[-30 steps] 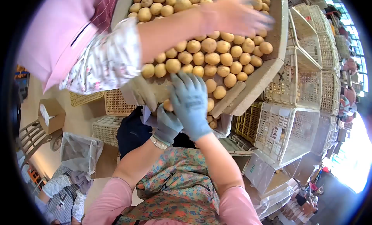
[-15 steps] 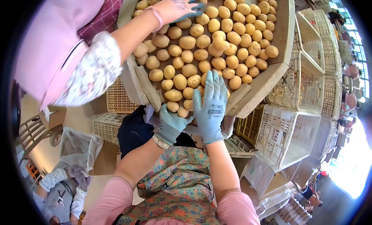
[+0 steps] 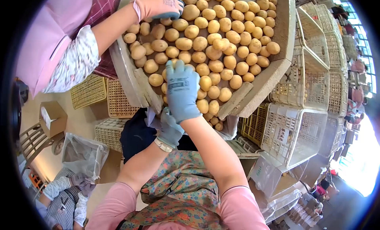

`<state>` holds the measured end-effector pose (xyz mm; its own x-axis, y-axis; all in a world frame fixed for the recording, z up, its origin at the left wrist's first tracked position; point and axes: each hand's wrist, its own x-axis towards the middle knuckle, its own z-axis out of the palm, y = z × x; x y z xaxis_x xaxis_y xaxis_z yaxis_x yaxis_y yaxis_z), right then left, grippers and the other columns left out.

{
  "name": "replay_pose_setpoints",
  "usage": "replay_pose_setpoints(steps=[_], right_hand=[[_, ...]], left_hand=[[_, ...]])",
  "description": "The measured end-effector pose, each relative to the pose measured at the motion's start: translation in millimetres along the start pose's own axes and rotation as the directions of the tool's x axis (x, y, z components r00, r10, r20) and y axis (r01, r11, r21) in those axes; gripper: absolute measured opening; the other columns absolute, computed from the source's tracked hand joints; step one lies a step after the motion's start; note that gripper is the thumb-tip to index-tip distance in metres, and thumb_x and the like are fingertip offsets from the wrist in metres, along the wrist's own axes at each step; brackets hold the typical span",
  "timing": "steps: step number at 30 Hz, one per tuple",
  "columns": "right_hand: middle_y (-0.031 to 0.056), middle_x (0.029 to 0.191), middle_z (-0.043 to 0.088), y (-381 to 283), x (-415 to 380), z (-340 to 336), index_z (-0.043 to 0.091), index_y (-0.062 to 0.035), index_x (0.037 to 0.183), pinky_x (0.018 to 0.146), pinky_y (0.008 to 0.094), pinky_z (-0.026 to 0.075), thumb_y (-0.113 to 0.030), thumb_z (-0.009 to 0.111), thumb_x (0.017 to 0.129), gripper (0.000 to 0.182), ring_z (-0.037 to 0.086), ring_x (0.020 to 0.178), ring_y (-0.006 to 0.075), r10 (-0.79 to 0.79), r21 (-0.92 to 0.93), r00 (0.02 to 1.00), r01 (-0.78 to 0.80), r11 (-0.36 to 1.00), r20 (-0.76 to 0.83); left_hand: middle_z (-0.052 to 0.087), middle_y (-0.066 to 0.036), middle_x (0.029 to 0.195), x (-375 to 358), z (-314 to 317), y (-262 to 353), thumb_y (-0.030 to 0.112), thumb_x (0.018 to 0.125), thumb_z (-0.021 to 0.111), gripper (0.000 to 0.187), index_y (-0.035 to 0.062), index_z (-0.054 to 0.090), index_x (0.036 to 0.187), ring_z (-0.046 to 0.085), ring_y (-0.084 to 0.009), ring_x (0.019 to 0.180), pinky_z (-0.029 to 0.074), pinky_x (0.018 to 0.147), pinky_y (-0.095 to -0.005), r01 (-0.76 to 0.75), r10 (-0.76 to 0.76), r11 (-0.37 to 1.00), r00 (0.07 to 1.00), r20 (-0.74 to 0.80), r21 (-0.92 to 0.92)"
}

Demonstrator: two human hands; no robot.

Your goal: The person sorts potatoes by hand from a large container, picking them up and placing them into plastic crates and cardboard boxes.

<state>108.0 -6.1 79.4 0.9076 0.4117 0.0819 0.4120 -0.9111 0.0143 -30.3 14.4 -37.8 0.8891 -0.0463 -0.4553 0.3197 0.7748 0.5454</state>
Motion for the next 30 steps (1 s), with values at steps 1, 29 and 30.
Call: replay_pose_setpoints(steps=[1, 29, 30], right_hand=[[0.0049, 0.108, 0.057, -3.3, 4.6, 4.4, 0.064, -0.0168, 0.121, 0.079, 0.0407, 0.049, -0.019, 0.07, 0.087, 0.035, 0.06, 0.097, 0.0225, -0.015, -0.009, 1.0, 0.015, 1.0, 0.01], [0.0156, 0.121, 0.073, 159.8, -139.4, -60.1, 0.071, -0.0033, 0.124, 0.097, 0.0452, 0.053, -0.01, 0.069, 0.092, 0.032, 0.069, 0.11, 0.0336, 0.244, 0.327, 0.893, -0.117, 0.938, -0.378], [0.0102, 0.114, 0.076, 133.5, -141.6, -62.1, 0.074, -0.0109, 0.12, 0.09, 0.0425, 0.055, -0.007, 0.071, 0.086, 0.033, 0.071, 0.103, 0.0306, 0.083, 0.264, 0.964, -0.014, 0.964, -0.251]], left_hand=[[0.051, -0.015, 0.154, 0.3, 4.1, 4.4, 0.052, 0.105, 0.035, 0.063, 0.0127, 0.043, 0.154, 0.049, -0.0376, 0.142, 0.04, 0.118, -0.0549, -0.055, 0.053, 0.973, 0.999, 0.015, 0.225], [0.047, -0.009, 0.153, -9.3, 33.7, 28.4, 0.053, 0.105, 0.046, 0.056, 0.019, 0.045, 0.15, 0.051, -0.0331, 0.14, 0.051, 0.111, -0.0577, 0.155, -0.237, 0.707, 0.971, -0.025, -0.69], [0.047, -0.009, 0.154, -9.0, 32.7, 25.6, 0.054, 0.105, 0.046, 0.058, 0.0179, 0.044, 0.151, 0.05, -0.0331, 0.14, 0.051, 0.111, -0.0575, 0.135, -0.199, 0.741, 0.98, -0.023, -0.658]])
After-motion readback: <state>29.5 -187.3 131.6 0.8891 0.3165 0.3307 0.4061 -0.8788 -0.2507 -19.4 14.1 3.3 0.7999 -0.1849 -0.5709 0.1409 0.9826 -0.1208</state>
